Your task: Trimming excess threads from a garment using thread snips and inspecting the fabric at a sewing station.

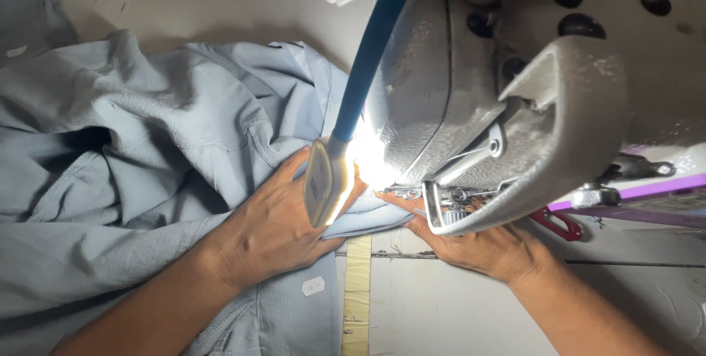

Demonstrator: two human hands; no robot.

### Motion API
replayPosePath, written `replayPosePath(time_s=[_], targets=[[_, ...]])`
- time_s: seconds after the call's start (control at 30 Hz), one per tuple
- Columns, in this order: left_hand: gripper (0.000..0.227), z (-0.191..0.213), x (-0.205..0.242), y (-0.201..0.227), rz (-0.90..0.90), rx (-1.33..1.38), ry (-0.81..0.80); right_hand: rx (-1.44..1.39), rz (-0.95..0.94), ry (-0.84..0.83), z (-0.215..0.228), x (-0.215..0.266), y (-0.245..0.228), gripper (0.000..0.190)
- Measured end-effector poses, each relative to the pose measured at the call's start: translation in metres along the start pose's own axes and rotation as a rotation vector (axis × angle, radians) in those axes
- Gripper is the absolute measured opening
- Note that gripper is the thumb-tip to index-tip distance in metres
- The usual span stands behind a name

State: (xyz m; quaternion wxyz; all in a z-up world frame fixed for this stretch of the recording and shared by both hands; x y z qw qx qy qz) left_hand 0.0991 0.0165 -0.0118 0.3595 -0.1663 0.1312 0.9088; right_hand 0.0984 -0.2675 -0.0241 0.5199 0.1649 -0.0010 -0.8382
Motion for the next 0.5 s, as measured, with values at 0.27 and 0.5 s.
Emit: replayPosePath(time_s=[0.27,0.5], targets=[[0.065,0.01,-0.008,0.002,0.0,0.063,0.004,0.159,-0.014,-0.052,0.002,-0.003,0.002,0.045],[0.056,0.01,-0.01,0.004,-0.005,0.097,0.032,0.176,0.028,0.001,0.006,-0.006,0.0,0.043]])
Point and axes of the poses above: each hand's wrist, its own x-axis away from the middle knuckle, its own z-axis out of the back of the hand, y = z × x, the point moved 1 cm from there along -x, towards the middle knuckle, and after that the axes turned 12 degrees about z, right-handed, at the moved point
